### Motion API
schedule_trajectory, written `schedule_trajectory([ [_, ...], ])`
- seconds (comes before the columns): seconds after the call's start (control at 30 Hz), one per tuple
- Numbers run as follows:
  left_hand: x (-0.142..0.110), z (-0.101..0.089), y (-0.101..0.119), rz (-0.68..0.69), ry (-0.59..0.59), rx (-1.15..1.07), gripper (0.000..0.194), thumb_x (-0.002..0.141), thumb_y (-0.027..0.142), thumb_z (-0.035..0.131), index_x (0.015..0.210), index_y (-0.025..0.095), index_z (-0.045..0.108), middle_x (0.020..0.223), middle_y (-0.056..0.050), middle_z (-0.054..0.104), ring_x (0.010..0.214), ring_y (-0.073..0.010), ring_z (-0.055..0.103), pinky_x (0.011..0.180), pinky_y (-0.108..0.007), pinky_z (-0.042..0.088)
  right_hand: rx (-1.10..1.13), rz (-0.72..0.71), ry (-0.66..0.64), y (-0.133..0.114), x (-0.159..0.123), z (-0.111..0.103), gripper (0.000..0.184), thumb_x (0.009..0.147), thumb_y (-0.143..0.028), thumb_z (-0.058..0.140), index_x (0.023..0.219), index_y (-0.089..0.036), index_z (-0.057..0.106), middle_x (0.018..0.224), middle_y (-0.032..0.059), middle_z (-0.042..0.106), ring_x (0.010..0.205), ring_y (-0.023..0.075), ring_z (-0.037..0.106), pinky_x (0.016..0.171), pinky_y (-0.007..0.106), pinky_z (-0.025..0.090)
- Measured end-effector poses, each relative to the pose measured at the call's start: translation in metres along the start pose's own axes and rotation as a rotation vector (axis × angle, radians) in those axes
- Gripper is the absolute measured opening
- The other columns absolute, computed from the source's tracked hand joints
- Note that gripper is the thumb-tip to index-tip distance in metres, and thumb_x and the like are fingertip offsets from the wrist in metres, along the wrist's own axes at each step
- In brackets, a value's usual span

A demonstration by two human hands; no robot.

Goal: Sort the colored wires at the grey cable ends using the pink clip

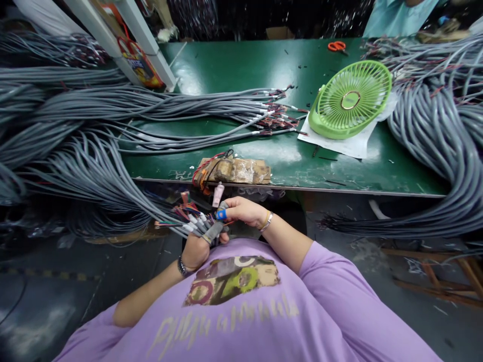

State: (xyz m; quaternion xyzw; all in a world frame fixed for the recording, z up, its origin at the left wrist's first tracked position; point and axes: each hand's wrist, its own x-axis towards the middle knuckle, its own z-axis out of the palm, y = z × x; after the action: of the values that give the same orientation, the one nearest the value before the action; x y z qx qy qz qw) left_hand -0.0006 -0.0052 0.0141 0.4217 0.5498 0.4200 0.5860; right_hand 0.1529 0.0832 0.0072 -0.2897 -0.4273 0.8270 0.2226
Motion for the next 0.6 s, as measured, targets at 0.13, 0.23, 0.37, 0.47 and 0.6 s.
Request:
schedule_trajectory([
  [0.13,0.002,0.003,0.008,-0.018,-0.153,0.061,0.034,0.076,0.043,0.069,0.059,0.014,0.070,0.056,-0.007,0.069,0.049,-0.0138,0.061,0.054,-0.024,0.052,0.002,-0.018,0.006,0.000,-0.001,0.005,0.032,0.060,-0.035,0.082,0.067,-0.012,0.061,0.058,-0.0027,0.057,0.051,0.0067,0.047,0.051,0.020,0.039],
  [0.23,0.001,0.000,0.003,-0.018,-0.072,-0.001,0.034,0.076,0.044,0.069,0.060,0.014,0.069,0.057,-0.007,0.069,0.050,-0.0138,0.062,0.055,-0.024,0.052,0.091,-0.019,0.050,0.005,-0.001,-0.002,0.033,0.061,-0.038,0.082,0.071,-0.012,0.062,0.063,-0.0010,0.060,0.054,0.0071,0.051,0.054,0.021,0.045],
  [0.37,-0.001,-0.005,-0.008,0.006,0.082,-0.155,0.030,0.078,0.044,0.068,0.070,0.015,0.071,0.060,-0.004,0.070,0.053,-0.0137,0.063,0.056,-0.025,0.053,0.224,-0.006,0.079,0.008,0.002,-0.018,0.037,0.066,-0.044,0.078,0.084,-0.014,0.065,0.072,0.0021,0.064,0.059,0.0092,0.055,0.059,0.026,0.053],
  [0.47,0.001,-0.005,-0.010,0.050,0.179,-0.251,0.027,0.077,0.042,0.069,0.074,0.016,0.072,0.058,-0.002,0.068,0.051,-0.0127,0.062,0.054,-0.023,0.052,0.260,-0.019,0.132,0.005,0.008,-0.018,0.044,0.075,-0.057,0.066,0.084,-0.014,0.065,0.072,0.0020,0.062,0.056,0.0081,0.052,0.056,0.023,0.051],
  [0.6,0.007,0.000,-0.003,0.114,0.236,-0.299,0.023,0.077,0.040,0.069,0.074,0.017,0.071,0.058,-0.001,0.068,0.051,-0.0128,0.063,0.051,-0.023,0.051,0.165,-0.061,0.185,0.000,0.019,0.001,0.053,0.077,-0.066,0.058,0.083,-0.014,0.064,0.070,0.0027,0.061,0.053,0.0079,0.047,0.051,0.021,0.044],
])
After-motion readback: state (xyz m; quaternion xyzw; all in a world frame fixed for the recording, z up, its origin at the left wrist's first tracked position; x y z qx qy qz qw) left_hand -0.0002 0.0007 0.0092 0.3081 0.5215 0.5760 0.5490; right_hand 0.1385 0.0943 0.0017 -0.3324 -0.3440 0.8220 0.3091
